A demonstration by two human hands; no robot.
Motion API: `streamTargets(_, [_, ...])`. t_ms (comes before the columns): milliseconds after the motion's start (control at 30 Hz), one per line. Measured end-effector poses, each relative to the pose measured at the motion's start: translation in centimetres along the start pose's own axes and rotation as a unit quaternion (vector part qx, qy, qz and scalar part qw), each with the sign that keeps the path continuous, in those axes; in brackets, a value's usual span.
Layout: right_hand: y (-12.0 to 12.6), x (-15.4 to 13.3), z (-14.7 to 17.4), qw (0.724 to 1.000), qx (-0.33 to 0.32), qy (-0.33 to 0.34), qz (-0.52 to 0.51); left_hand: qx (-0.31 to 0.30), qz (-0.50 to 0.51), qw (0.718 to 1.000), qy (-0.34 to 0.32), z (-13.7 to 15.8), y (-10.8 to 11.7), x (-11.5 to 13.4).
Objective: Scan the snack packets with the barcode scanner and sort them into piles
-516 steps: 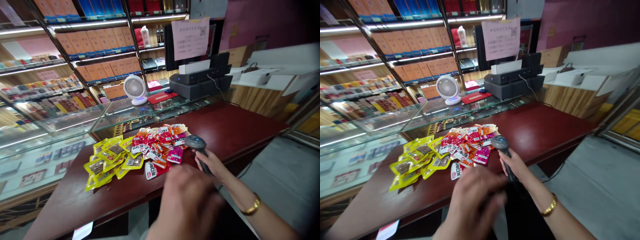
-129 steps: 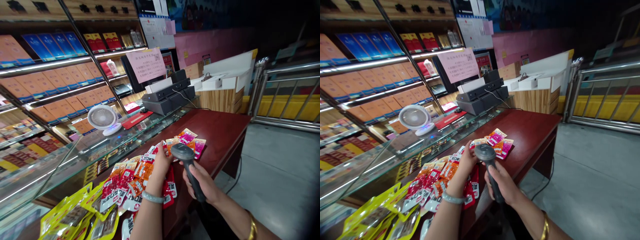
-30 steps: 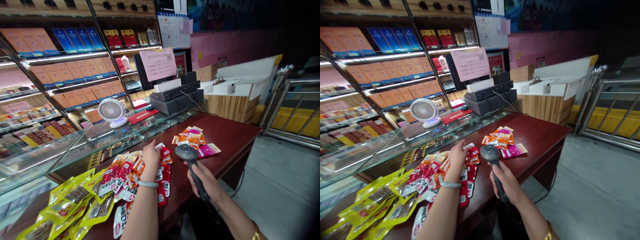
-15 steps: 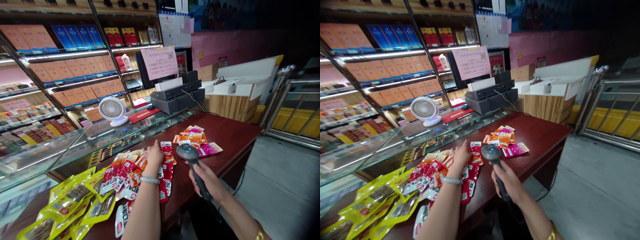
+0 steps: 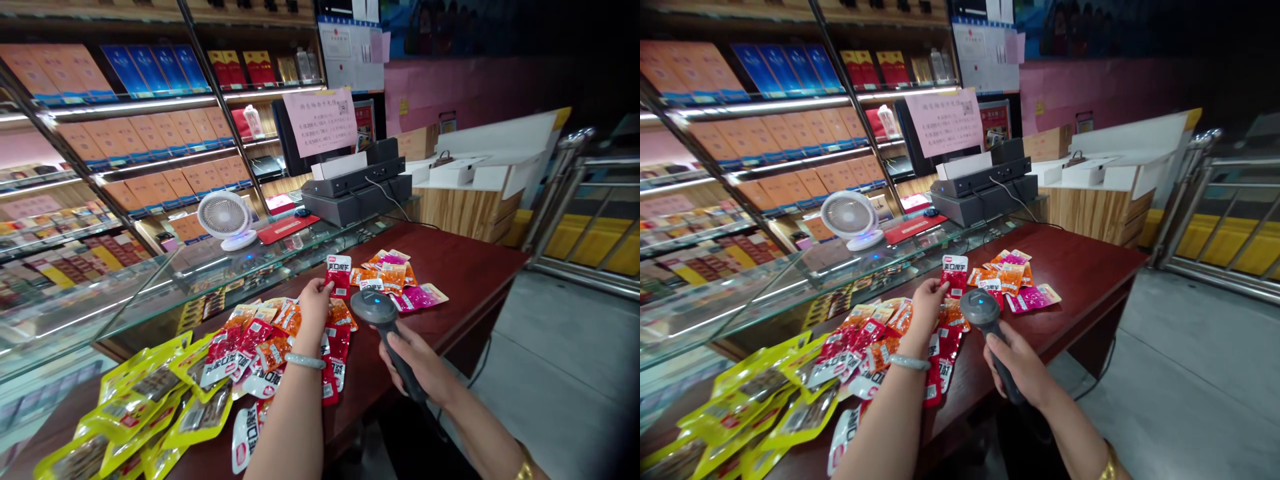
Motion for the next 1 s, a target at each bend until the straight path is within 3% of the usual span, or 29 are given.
streamTargets(267, [0.1, 0.1, -0.2, 1.0, -0.007, 0.01, 0.006, 0.003, 0.031, 0.999, -0.027, 0.5, -0.3, 0.9])
streamTargets(367, [0.2, 0.2, -0.2, 1.0, -0.011, 0.009, 0.005, -0.094, 0.159, 0.983, 0.006, 0.7, -1.8, 0.8])
streamTargets(467, [0.3, 0.3, -0.1, 1.0, -0.007, 0.007, 0.0, -0.213, 0.216, 0.953, -0.027, 0.9, -3.3, 1.2])
streamTargets(533, [0.3, 0.4, -0.1, 1.0, -0.005, 0.008, -0.006, -0.206, 0.128, 0.967, -0.074, 0.9, -3.0, 1.4])
streamTargets(600, [0.2, 0.3, -0.1, 1.0, -0.007, 0.009, -0.01, -0.149, -0.042, 0.983, -0.1, 0.8, -1.8, 1.2])
streamTargets(733, [0.1, 0.0, -0.2, 1.0, -0.004, 0.006, -0.006, -0.099, -0.342, 0.932, -0.071, 0.6, 0.5, 0.1])
streamTargets(833, [0.0, 0.0, -0.1, 1.0, -0.001, 0.002, -0.005, -0.12, -0.406, 0.905, -0.041, 0.5, 0.8, -0.5])
streamTargets(1000, [0.2, 0.3, -0.1, 1.0, -0.004, 0.005, -0.007, -0.115, -0.412, 0.903, -0.035, 0.9, 0.6, -0.1])
Point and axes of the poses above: each hand's wrist, its own z-axis away from the middle knuckle, its own y-axis out of the back of the hand, x = y × z, the point moved 2 cm from there along -z, towards the middle knuckle, and after that the axes turned 8 degrees about -x, right-handed, at the moved point
